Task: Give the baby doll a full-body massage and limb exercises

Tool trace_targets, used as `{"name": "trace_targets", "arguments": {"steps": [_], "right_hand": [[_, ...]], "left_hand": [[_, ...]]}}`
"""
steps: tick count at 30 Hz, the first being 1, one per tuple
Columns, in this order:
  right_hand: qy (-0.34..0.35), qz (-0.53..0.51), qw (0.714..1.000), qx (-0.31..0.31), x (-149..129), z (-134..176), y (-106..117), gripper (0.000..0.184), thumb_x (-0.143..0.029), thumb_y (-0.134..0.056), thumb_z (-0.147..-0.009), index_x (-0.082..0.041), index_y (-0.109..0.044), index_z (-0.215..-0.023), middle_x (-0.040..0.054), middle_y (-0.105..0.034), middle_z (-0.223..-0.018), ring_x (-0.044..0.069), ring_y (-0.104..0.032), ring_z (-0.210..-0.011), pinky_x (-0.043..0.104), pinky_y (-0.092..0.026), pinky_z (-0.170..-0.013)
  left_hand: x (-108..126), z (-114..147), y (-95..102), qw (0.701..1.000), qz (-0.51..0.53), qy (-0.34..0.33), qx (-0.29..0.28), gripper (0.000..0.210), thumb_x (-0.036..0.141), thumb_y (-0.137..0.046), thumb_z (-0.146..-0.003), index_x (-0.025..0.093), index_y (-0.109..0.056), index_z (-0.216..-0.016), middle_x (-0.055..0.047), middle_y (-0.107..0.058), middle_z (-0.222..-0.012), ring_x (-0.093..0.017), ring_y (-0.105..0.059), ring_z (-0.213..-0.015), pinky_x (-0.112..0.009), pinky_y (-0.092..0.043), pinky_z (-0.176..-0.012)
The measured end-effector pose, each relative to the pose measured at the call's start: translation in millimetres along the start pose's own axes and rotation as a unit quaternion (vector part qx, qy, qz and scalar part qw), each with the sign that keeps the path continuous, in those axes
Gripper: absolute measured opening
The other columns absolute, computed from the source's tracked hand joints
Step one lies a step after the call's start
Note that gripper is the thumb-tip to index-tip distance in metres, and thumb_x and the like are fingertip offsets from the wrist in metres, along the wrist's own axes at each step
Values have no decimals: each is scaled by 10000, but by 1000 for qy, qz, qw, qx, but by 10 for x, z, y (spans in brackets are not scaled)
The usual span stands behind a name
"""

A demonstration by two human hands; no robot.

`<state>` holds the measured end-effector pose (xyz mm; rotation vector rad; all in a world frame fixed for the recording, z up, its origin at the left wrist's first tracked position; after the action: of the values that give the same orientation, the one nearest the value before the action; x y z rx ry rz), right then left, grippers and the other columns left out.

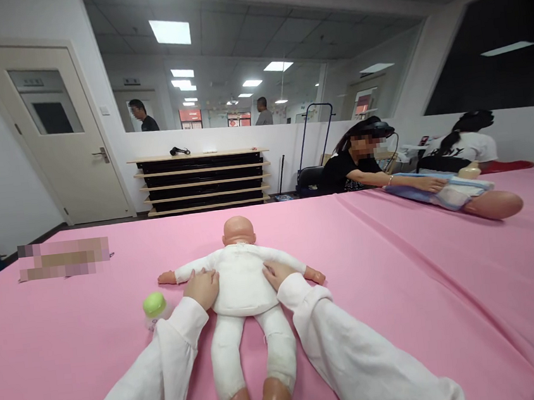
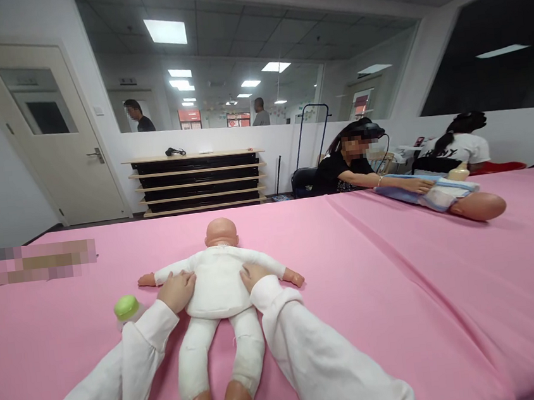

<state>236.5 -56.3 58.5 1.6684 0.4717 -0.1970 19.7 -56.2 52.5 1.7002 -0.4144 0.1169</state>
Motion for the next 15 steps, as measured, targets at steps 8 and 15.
{"name": "trace_targets", "arguments": {"steps": [8, 15], "right_hand": [[133, -17, 986, 95, -518, -390, -143, 382, -134, -361, -840, -120, -534, -1181, 77, -541, -1242, 168, -474, -1165, 294, -330, -1019], [120, -15, 992, 24, -288, -407, -387, 452, -264, -319, -886, -217, -364, -1333, 3, -309, -1424, 178, -198, -1344, 456, -145, -1092]], "left_hand": [[388, -410, 0, 977, 147, -102, 114, 376, 219, -374, -853, 161, -560, -1174, -71, -592, -1183, -188, -544, -1091, -322, -362, -999], [105, -481, -400, 985, 166, -41, 16, 458, 366, -328, -888, 294, -341, -1340, -14, -206, -1464, -238, -167, -1351, -560, -143, -1049]]}}
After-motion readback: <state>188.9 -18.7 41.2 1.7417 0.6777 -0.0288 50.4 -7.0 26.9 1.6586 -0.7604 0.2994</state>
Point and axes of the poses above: each hand's wrist, its own z-axis away from the middle knuckle, its own y-axis out of the back of the hand, x = y × z, the point moved 2 cm from there along -z, towards the middle knuckle
